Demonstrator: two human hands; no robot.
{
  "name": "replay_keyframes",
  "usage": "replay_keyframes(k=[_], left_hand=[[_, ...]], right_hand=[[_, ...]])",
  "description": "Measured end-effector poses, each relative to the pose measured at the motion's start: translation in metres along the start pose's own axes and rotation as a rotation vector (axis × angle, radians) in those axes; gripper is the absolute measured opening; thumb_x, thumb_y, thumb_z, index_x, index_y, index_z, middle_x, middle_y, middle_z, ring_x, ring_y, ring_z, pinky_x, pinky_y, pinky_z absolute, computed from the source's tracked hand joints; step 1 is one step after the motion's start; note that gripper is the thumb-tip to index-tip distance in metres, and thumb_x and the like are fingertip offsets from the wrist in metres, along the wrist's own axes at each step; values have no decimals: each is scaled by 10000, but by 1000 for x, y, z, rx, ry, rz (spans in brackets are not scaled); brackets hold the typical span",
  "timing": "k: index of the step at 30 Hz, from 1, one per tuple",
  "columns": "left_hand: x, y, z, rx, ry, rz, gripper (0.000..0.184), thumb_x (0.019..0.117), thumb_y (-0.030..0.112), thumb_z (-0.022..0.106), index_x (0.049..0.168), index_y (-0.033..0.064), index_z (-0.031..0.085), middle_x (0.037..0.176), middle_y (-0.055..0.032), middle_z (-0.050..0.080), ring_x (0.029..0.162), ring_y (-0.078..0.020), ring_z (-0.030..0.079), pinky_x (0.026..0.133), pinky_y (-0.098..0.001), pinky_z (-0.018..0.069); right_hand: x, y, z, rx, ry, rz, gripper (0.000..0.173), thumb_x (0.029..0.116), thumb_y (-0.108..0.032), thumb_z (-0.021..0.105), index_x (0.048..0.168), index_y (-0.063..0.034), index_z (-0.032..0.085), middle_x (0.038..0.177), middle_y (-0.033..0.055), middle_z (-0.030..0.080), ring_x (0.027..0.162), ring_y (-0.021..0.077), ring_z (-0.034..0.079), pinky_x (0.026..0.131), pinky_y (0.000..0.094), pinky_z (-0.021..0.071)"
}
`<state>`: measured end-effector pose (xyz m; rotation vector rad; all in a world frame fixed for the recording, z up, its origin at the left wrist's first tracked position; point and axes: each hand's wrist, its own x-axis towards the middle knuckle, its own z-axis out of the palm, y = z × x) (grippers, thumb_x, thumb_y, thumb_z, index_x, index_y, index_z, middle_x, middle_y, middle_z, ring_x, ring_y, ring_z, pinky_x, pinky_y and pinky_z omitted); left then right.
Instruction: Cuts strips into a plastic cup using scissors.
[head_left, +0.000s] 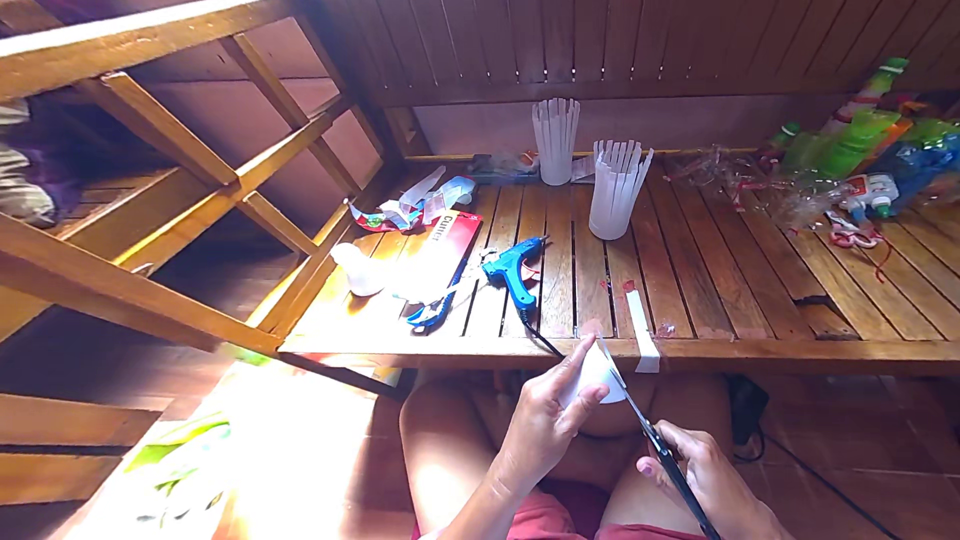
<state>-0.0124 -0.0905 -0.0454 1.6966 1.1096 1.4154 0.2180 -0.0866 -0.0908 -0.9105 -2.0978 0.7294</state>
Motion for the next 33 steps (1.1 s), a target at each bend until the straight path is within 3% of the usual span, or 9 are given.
replay_keyframes(k=[6, 11, 16, 23, 33], left_hand=[[1, 0, -1, 31, 3, 23, 500, 1014, 209, 609, 1428, -61, 533, 1201, -88, 704, 619, 82, 533, 522, -105, 457], [1, 5, -4, -45, -5, -51, 487, 1025, 187, 592, 1449, -39, 514, 1289, -78, 668, 654, 63, 581, 536, -118, 499], [5, 16, -10, -218, -48, -281, 456, 1055, 195, 535, 1475, 24, 488, 1072, 18, 700, 552, 24, 567, 454, -146, 496], [2, 10, -5, -71, -30, -108, 479, 1031, 178, 569, 1457, -31, 503, 1297, -51, 682, 594, 92, 523, 487, -102, 442], [1, 5, -4, 23, -12, -32, 478, 1032, 204, 578, 1442, -35, 527, 1293, -75, 682, 608, 85, 519, 503, -109, 438]], right_hand=[[-1, 1, 1, 24, 13, 0, 576, 959, -544, 579, 733, -15, 589, 541, 14, 458, 484, -11, 413, 462, 127, 322], [0, 3, 0, 18, 7, -13, 575, 949, -543, 590, 735, -10, 592, 544, 19, 465, 486, -11, 417, 463, 128, 326], [0, 6, 2, 39, -11, -12, 564, 934, -531, 612, 768, 8, 621, 575, 46, 512, 511, 13, 456, 487, 139, 361], [-1, 7, 0, -8, -30, 9, 639, 922, -631, 566, 796, -7, 628, 603, 49, 532, 529, 52, 484, 495, 188, 392], [0, 2, 3, -2, -4, 27, 638, 939, -623, 548, 781, -9, 624, 581, 40, 513, 513, 43, 477, 484, 182, 382]])
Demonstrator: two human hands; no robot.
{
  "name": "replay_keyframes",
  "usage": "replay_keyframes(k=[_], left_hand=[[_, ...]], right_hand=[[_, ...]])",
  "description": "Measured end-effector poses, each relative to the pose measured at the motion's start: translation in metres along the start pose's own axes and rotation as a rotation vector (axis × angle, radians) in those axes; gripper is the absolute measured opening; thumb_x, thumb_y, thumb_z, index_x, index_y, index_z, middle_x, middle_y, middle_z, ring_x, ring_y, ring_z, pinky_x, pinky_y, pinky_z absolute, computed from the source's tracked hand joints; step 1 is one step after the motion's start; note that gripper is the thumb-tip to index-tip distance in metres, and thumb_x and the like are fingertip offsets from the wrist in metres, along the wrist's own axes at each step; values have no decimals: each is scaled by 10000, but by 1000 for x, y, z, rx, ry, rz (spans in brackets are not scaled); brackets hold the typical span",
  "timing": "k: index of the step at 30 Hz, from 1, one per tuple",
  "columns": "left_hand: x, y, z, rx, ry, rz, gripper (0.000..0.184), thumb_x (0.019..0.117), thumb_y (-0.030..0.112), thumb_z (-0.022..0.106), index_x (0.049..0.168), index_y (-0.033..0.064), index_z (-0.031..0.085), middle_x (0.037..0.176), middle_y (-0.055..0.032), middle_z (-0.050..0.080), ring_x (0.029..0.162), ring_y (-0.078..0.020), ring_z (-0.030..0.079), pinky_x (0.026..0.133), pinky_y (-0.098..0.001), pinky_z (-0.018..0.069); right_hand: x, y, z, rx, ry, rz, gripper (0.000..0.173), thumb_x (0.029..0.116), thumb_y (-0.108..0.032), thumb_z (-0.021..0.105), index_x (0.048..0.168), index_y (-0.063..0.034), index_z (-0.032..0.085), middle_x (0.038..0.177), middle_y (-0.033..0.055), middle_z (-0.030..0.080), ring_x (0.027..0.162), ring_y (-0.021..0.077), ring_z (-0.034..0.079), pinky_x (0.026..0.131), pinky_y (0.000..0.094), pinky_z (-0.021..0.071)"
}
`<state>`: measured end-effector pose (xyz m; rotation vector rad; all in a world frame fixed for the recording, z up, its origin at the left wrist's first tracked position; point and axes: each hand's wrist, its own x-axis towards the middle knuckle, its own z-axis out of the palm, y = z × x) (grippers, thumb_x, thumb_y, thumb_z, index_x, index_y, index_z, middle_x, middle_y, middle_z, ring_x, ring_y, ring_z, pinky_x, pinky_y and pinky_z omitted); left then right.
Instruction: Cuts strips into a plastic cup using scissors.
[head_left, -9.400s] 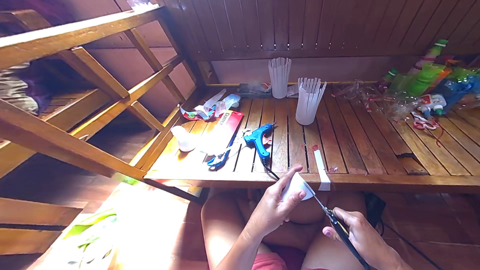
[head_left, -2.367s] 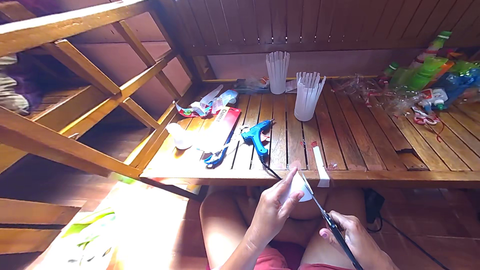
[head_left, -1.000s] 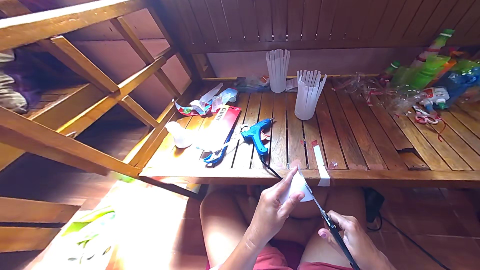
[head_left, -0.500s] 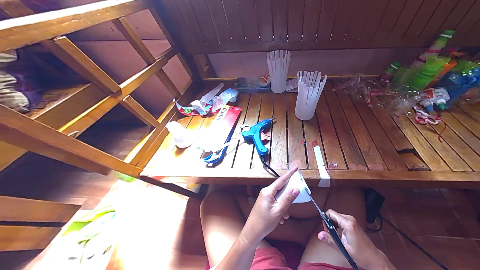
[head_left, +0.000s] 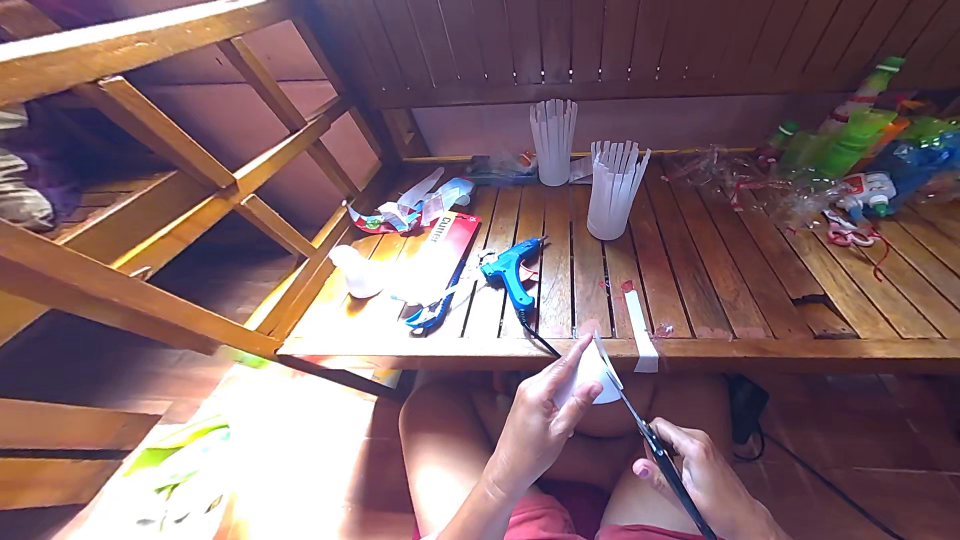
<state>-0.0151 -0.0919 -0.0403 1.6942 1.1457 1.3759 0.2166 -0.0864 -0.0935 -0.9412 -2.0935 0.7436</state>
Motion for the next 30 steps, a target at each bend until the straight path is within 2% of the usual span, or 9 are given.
replay_keyframes(k=[12, 21, 22, 24, 26, 28, 30], left_hand=[[0, -2, -1, 12, 8, -2, 484, 1028, 222, 586, 1436, -34, 536, 1284, -77, 685, 622, 83, 534, 511, -108, 444], [0, 0, -2, -14, -3, 5, 479, 1028, 203, 586, 1447, -22, 529, 1339, -77, 657, 664, 70, 573, 532, -113, 474], [0, 2, -3, -49, -12, -31, 481, 1029, 192, 587, 1457, -15, 517, 1318, -64, 665, 651, 63, 579, 529, -120, 491], [0, 9, -7, -94, -35, -139, 498, 1033, 205, 574, 1484, 13, 485, 1152, -9, 697, 612, 44, 590, 513, -138, 524], [0, 14, -9, -91, -52, -222, 506, 1036, 231, 574, 1498, 48, 478, 1017, 25, 697, 552, 42, 557, 473, -141, 503], [0, 14, -9, -50, -53, -222, 518, 1026, 240, 592, 1498, 54, 487, 990, 29, 695, 526, 63, 504, 455, -121, 450], [-1, 8, -6, -5, -60, -149, 528, 1022, 238, 600, 1491, 23, 489, 1038, -7, 708, 551, 74, 501, 475, -111, 439]], right_hand=[[-2, -1, 1, 14, 6, -7, 566, 960, -540, 580, 745, -16, 593, 549, 13, 464, 486, -8, 418, 466, 134, 330], [-3, 1, 2, 15, 22, -39, 557, 958, -536, 587, 749, -19, 591, 545, 12, 461, 483, -13, 412, 464, 122, 326], [-3, 2, 2, 20, 24, -45, 554, 955, -532, 593, 754, -16, 594, 550, 17, 469, 487, -11, 419, 467, 124, 333], [-3, 2, 2, 34, 21, -49, 549, 957, -524, 596, 766, -10, 600, 563, 26, 486, 501, -6, 436, 478, 123, 345], [-3, 4, 2, 33, 15, -39, 556, 948, -531, 603, 771, -5, 611, 575, 36, 509, 508, 4, 457, 481, 130, 359], [-2, 4, 2, 12, -9, -13, 584, 941, -558, 590, 792, 5, 630, 601, 57, 540, 526, 35, 486, 495, 162, 386], [-2, 3, 0, -9, -40, 10, 636, 927, -605, 563, 815, 17, 641, 628, 75, 563, 546, 75, 514, 511, 206, 414]])
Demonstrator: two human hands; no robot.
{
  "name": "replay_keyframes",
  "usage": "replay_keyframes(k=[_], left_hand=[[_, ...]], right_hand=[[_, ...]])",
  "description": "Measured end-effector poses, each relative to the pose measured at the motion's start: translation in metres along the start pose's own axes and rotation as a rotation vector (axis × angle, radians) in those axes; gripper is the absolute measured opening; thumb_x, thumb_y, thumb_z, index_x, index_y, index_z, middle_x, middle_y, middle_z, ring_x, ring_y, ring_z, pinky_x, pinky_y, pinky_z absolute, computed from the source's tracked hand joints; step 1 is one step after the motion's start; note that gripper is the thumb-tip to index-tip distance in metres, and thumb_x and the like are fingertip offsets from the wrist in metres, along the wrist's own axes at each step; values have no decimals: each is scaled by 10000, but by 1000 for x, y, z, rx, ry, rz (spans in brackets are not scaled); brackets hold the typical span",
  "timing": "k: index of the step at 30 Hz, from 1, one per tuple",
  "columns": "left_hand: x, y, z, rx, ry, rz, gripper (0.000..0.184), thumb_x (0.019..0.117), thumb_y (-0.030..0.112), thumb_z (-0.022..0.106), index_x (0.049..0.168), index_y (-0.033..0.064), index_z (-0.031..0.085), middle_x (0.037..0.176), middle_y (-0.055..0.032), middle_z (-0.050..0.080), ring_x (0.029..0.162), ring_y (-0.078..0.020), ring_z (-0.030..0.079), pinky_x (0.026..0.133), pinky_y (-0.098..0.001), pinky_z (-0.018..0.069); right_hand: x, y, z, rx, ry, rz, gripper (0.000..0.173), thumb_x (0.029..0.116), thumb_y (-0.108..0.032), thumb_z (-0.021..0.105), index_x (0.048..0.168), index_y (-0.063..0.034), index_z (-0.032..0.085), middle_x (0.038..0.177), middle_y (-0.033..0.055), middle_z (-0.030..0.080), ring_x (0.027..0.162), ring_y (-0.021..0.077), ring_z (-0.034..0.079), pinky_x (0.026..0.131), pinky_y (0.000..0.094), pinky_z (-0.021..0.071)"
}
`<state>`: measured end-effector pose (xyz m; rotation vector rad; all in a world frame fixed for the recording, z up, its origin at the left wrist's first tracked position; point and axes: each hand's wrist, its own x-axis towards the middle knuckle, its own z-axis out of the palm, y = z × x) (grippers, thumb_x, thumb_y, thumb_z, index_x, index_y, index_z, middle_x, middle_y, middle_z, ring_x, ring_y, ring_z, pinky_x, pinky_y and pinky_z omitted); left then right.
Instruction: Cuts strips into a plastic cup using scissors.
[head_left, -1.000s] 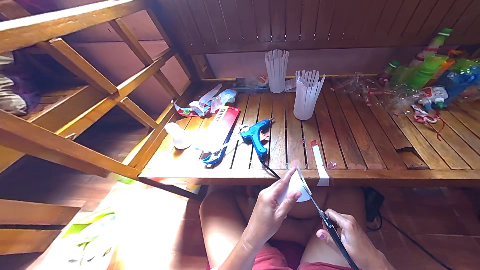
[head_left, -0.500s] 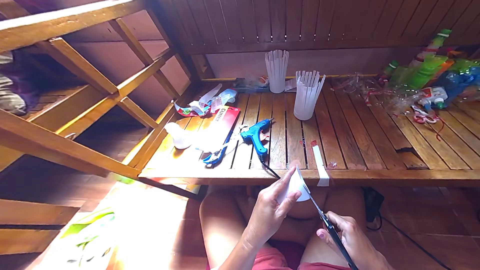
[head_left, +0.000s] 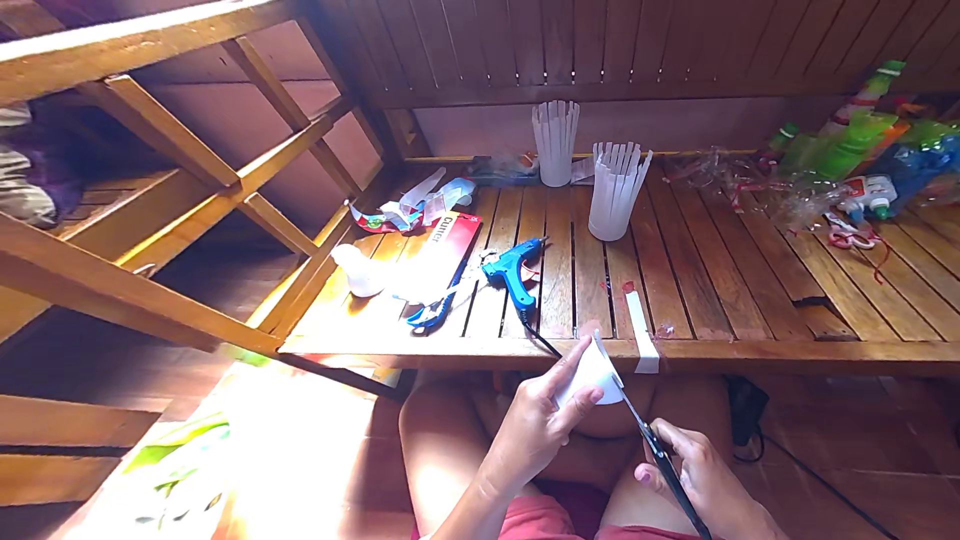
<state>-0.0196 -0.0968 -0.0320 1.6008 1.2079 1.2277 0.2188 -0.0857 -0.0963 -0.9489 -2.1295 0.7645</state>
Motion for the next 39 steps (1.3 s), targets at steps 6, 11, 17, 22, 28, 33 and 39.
replay_keyframes(k=[6, 11, 17, 22, 28, 33, 39], left_hand=[[0, -16, 7, 157, 33, 174, 532, 1010, 236, 614, 1455, -40, 518, 1051, -101, 731, 586, 31, 543, 518, -138, 467], [1, -17, 7, 171, 49, 205, 523, 1008, 222, 616, 1439, -60, 526, 1045, -117, 731, 598, 22, 553, 532, -137, 471], [1, -18, 8, 162, 57, 212, 524, 1008, 228, 618, 1437, -60, 528, 1068, -116, 731, 611, 23, 566, 535, -140, 480], [1, -20, 7, 160, 57, 214, 525, 1005, 226, 624, 1437, -58, 529, 1063, -117, 729, 594, 22, 556, 527, -140, 475], [2, -20, 6, 165, 59, 221, 521, 1004, 227, 627, 1434, -54, 535, 1068, -113, 732, 597, 24, 562, 526, -138, 476], [2, -18, 6, 170, 61, 226, 519, 1002, 229, 627, 1434, -46, 540, 1106, -116, 730, 606, 31, 562, 530, -134, 474], [3, -18, 6, 168, 62, 248, 517, 1003, 223, 630, 1435, -45, 540, 1103, -113, 730, 617, 33, 569, 539, -128, 478]], right_hand=[[2, -3, -6, -49, -43, 62, 700, 925, -678, 503, 827, 0, 643, 623, 62, 545, 536, 102, 506, 496, 250, 413], [1, -2, -4, -28, -12, 45, 671, 941, -654, 511, 796, -9, 629, 592, 44, 513, 513, 69, 474, 481, 214, 384], [0, -3, -4, -24, -6, 51, 642, 950, -626, 521, 789, -13, 620, 575, 26, 490, 505, 44, 456, 476, 189, 367], [0, -6, -5, -39, -16, 57, 615, 957, -587, 531, 785, -3, 622, 573, 35, 495, 501, 55, 456, 477, 198, 368], [-1, -4, -2, -27, 17, 25, 592, 963, -564, 548, 758, -11, 608, 555, 27, 477, 487, 29, 435, 467, 173, 351], [-2, -3, 0, -12, 46, -4, 572, 968, -541, 559, 751, -13, 595, 549, 20, 463, 485, 7, 420, 467, 144, 337], [-1, -1, 2, -11, 72, -28, 568, 970, -538, 561, 745, -18, 592, 543, 17, 461, 483, -4, 419, 466, 131, 331]])
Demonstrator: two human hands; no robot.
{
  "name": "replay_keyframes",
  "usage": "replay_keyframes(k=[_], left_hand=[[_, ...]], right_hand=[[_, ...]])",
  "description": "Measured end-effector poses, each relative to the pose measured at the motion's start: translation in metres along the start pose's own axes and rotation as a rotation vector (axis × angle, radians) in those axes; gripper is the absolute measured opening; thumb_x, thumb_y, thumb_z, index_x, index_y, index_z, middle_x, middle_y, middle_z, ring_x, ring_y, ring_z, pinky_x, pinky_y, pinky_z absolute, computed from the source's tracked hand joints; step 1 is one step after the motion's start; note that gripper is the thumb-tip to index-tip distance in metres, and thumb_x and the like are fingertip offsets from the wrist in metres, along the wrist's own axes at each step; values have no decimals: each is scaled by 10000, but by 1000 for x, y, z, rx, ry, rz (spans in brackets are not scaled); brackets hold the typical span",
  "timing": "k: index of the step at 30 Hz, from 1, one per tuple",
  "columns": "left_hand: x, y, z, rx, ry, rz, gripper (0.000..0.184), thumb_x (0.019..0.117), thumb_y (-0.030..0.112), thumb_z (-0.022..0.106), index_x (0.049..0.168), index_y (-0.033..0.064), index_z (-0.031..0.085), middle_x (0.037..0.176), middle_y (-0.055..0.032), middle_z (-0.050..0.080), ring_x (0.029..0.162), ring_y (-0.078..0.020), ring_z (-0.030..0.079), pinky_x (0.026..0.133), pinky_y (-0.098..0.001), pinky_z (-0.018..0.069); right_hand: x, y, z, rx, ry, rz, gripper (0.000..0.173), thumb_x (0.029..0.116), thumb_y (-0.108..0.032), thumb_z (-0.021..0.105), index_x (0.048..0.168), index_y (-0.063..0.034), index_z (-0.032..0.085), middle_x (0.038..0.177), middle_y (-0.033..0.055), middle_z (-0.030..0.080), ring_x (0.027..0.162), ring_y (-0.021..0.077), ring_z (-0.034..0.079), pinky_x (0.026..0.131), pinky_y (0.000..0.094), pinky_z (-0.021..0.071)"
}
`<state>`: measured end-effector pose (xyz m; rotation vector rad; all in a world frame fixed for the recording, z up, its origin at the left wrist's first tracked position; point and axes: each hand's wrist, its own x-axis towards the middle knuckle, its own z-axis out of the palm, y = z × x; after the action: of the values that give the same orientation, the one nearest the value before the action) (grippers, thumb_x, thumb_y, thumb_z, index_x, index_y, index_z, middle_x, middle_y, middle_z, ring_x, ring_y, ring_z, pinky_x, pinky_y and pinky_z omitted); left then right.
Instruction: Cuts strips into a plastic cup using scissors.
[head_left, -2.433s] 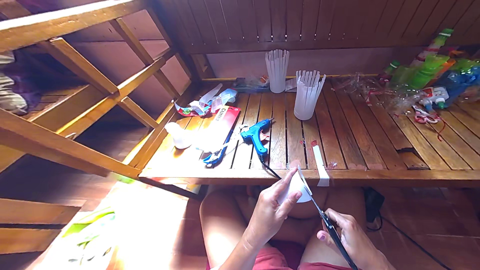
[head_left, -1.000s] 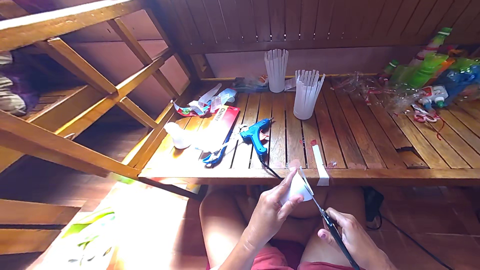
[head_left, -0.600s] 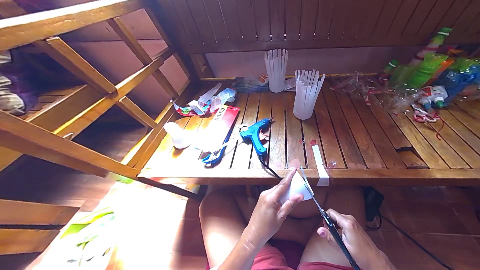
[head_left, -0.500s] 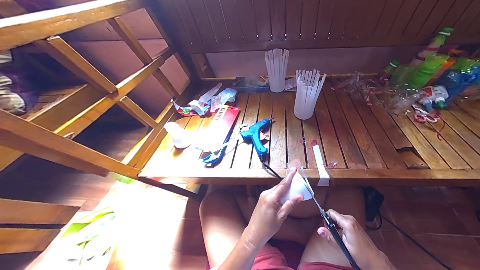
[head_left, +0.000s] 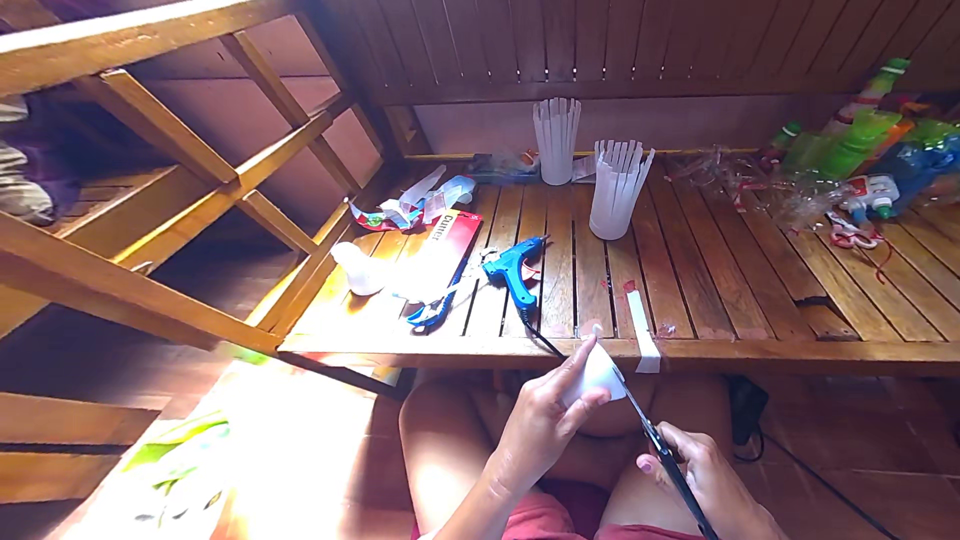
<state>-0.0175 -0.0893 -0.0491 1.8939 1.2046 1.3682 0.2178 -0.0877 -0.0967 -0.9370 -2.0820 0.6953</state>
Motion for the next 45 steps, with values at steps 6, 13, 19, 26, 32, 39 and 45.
replay_keyframes(k=[6, 13, 19, 26, 32, 39, 45], left_hand=[[0, 4, -1, -19, -5, -21, 518, 1011, 218, 617, 1452, -37, 523, 1132, -105, 726, 630, 20, 602, 549, -148, 513], [6, 19, -15, -251, -134, -335, 490, 1084, 317, 462, 1514, 83, 461, 890, 35, 669, 503, 1, 565, 434, -184, 516], [3, 13, -7, -114, -101, -207, 502, 1059, 295, 529, 1483, 27, 501, 783, 13, 639, 461, 35, 479, 429, -145, 453], [2, 10, -3, -4, -69, -102, 501, 1055, 307, 534, 1469, 25, 526, 908, -52, 697, 507, 20, 497, 460, -156, 452], [3, 8, -3, 9, -63, -100, 497, 1051, 298, 541, 1458, 12, 535, 890, -58, 696, 500, 17, 498, 457, -155, 453], [2, 9, -3, 18, -61, -100, 504, 1049, 299, 546, 1460, 8, 532, 896, -64, 698, 503, 15, 504, 460, -154, 456], [2, 8, -4, 43, -59, -95, 508, 1048, 314, 548, 1455, 10, 540, 897, -71, 701, 499, 6, 502, 459, -161, 455]], right_hand=[[1, 1, 0, 15, 6, -8, 561, 967, -523, 575, 735, -13, 586, 536, 16, 454, 473, -10, 407, 459, 126, 324], [1, 4, 0, 52, -47, -22, 553, 938, -524, 612, 780, 6, 624, 584, 52, 523, 515, 19, 465, 489, 143, 371], [1, 1, -1, 33, -80, 43, 657, 911, -636, 566, 800, 8, 635, 611, 58, 545, 541, 52, 493, 506, 187, 396], [1, -3, -1, -1, -49, 57, 652, 938, -632, 530, 786, -5, 630, 583, 42, 515, 511, 52, 471, 478, 197, 379], [1, -3, -2, 14, -65, 62, 600, 950, -575, 558, 772, -5, 617, 565, 27, 491, 494, 33, 444, 467, 179, 354], [0, -3, -1, 30, -40, 47, 588, 954, -561, 570, 750, -11, 603, 548, 12, 464, 484, -4, 418, 462, 142, 331], [-1, -2, 1, 25, -19, 25, 575, 961, -545, 572, 734, -17, 596, 536, 10, 454, 475, -12, 408, 457, 130, 322]])
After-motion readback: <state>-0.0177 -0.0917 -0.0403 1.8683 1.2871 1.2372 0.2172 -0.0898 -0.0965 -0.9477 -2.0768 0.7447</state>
